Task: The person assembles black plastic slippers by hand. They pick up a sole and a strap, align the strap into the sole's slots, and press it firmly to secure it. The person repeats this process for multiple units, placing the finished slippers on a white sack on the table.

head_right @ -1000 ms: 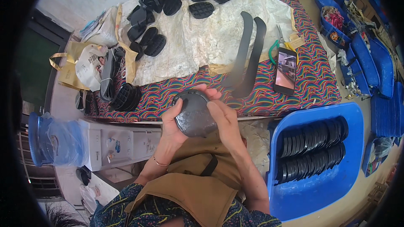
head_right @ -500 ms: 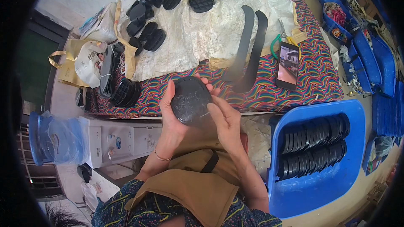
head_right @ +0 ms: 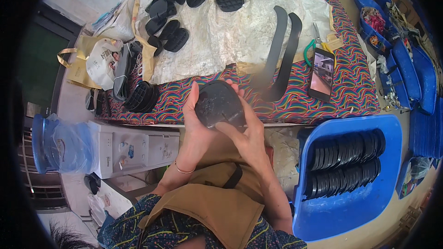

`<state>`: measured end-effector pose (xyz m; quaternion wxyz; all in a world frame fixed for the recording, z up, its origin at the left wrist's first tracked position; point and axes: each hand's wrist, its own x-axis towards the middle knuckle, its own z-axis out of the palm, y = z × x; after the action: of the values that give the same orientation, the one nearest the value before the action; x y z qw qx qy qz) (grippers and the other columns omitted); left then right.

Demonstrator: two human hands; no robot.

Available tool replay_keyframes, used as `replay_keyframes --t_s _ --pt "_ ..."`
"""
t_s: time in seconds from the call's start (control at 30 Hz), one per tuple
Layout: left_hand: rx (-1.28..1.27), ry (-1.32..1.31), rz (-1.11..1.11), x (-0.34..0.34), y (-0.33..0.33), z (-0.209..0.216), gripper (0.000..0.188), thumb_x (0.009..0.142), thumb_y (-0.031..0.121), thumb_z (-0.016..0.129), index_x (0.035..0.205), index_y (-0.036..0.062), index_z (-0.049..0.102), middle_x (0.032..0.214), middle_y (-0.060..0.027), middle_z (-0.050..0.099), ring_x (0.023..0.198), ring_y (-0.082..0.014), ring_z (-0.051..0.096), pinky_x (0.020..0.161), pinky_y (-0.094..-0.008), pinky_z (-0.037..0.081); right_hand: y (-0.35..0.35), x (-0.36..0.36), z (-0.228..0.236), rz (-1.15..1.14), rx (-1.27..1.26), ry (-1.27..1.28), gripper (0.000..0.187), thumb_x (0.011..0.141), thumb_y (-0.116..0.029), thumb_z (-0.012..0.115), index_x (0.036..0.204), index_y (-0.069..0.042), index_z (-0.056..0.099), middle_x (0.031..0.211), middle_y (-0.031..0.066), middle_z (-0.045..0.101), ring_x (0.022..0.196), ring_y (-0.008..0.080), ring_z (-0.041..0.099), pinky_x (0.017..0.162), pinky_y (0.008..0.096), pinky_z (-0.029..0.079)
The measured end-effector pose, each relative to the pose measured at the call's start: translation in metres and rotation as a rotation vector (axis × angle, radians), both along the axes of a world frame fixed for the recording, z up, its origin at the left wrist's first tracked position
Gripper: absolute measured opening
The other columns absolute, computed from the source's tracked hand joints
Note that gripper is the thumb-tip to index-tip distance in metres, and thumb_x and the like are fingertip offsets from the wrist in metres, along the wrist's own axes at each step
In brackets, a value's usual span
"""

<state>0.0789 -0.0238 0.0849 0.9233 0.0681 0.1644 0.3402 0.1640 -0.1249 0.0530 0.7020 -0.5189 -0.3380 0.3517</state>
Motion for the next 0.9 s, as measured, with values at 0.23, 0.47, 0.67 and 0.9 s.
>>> replay_keyframes --t_s 0.23,0.47,0.67,0.9 --pt "-0.068 -0.157 -0.015 -0.005 0.010 0.005 0.063 0.098 0.053 0.043 0.121 -0.0048 0.054 0.120 -0.0216 0.060 0.117 -0.0353 0.057 0.109 -0.0532 0.040 -0.015 0.017 -0.017 0.194 0.097 0.403 0.028 0.097 -0.018 0.060 0.117 0.002 0.063 0.087 0.0006 0.063 0.081 0.0071 0.057 0.078 0.0237 0.047" --pt "0.033 -0.221 -0.124 -0.006 0.010 -0.001 0.081 0.092 0.070 0.039 0.123 -0.0033 0.055 0.118 -0.0221 0.061 0.113 -0.0364 0.059 0.103 -0.0533 0.045 -0.026 0.000 -0.022 0.083 0.063 0.180 0.017 0.098 -0.015 0.058 0.091 0.000 0.064 0.074 -0.0024 0.055 0.069 0.0054 0.049 0.062 0.0225 0.038" --pt "0.315 -0.196 -0.310 -0.009 0.009 -0.002 0.102 0.086 0.083 0.022 0.126 -0.0049 0.053 0.115 -0.0238 0.062 0.106 -0.0373 0.063 0.093 -0.0518 0.051 -0.048 0.007 -0.013 0.073 -0.141 0.002 0.015 0.097 -0.011 0.057 0.091 0.002 0.062 0.081 0.0016 0.060 0.069 0.0069 0.049 0.067 0.0221 0.040" --pt "0.332 -0.010 -0.523 -0.017 -0.006 -0.011 0.105 0.088 0.081 0.012 0.127 -0.0074 0.053 0.115 -0.0251 0.062 0.103 -0.0390 0.063 0.092 -0.0489 0.051 -0.018 0.036 0.018 -0.091 -0.059 0.009 0.018 0.096 -0.015 0.057 0.096 0.001 0.064 0.087 0.0011 0.059 0.075 0.0063 0.054 0.068 0.0219 0.043"
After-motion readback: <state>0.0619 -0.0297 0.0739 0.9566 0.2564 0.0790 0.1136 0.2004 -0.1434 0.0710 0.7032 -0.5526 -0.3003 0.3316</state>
